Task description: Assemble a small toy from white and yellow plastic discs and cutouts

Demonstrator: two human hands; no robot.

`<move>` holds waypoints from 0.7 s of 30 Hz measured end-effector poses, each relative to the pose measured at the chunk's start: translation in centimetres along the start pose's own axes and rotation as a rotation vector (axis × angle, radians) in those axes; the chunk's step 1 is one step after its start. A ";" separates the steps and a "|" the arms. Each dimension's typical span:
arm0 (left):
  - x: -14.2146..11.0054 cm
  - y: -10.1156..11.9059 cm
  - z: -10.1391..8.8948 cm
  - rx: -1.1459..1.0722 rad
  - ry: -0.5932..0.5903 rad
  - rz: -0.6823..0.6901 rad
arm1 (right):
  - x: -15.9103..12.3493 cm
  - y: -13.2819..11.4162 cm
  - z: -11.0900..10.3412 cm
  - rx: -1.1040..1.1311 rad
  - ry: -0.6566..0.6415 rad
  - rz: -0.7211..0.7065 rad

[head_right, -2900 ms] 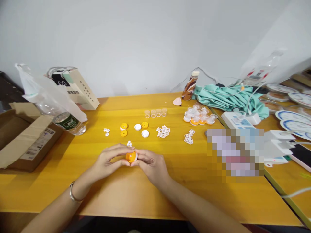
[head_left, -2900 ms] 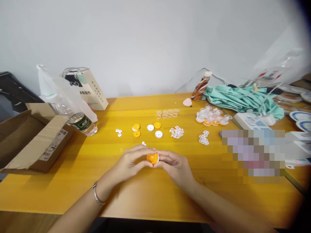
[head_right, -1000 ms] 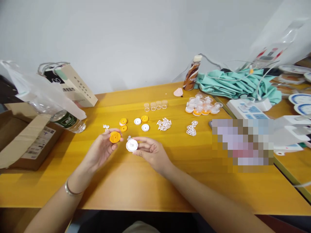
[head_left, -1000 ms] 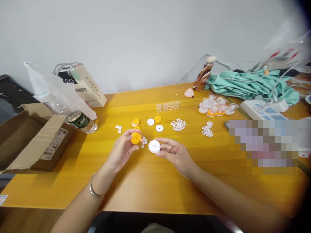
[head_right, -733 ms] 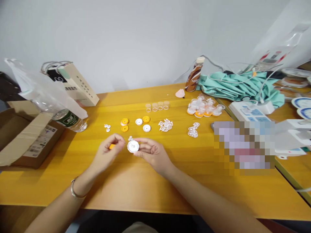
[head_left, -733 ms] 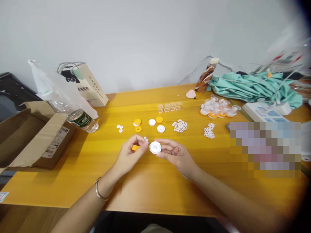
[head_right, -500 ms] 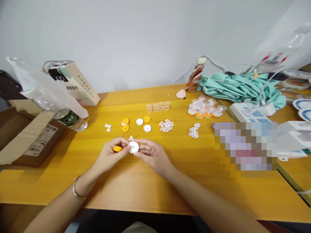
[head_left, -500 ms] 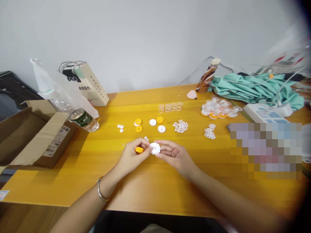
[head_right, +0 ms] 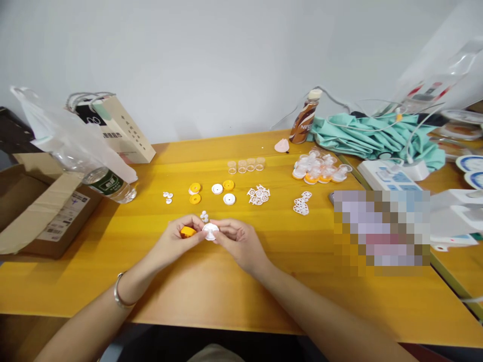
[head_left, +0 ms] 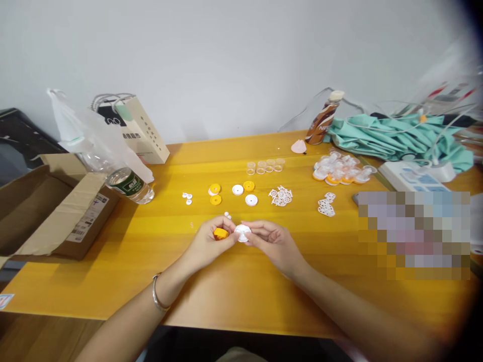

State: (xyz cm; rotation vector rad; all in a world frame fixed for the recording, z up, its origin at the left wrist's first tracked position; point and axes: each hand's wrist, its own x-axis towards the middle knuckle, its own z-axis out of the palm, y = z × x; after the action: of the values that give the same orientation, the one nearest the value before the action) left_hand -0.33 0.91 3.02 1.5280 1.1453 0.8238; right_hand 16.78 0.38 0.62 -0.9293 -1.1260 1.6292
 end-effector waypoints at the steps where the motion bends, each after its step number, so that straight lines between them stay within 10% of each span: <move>1: 0.1 0.0 0.0 0.002 -0.002 0.001 | 0.0 0.0 0.0 0.000 0.003 -0.004; 21: 0.6 -0.8 0.3 0.074 0.046 -0.019 | 0.3 0.5 -0.4 -0.032 0.000 0.100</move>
State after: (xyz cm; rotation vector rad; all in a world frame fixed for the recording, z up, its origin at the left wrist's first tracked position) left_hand -0.07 1.41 2.11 1.5630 1.2341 0.8160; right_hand 16.87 0.72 0.01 -1.0208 -1.1243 1.6951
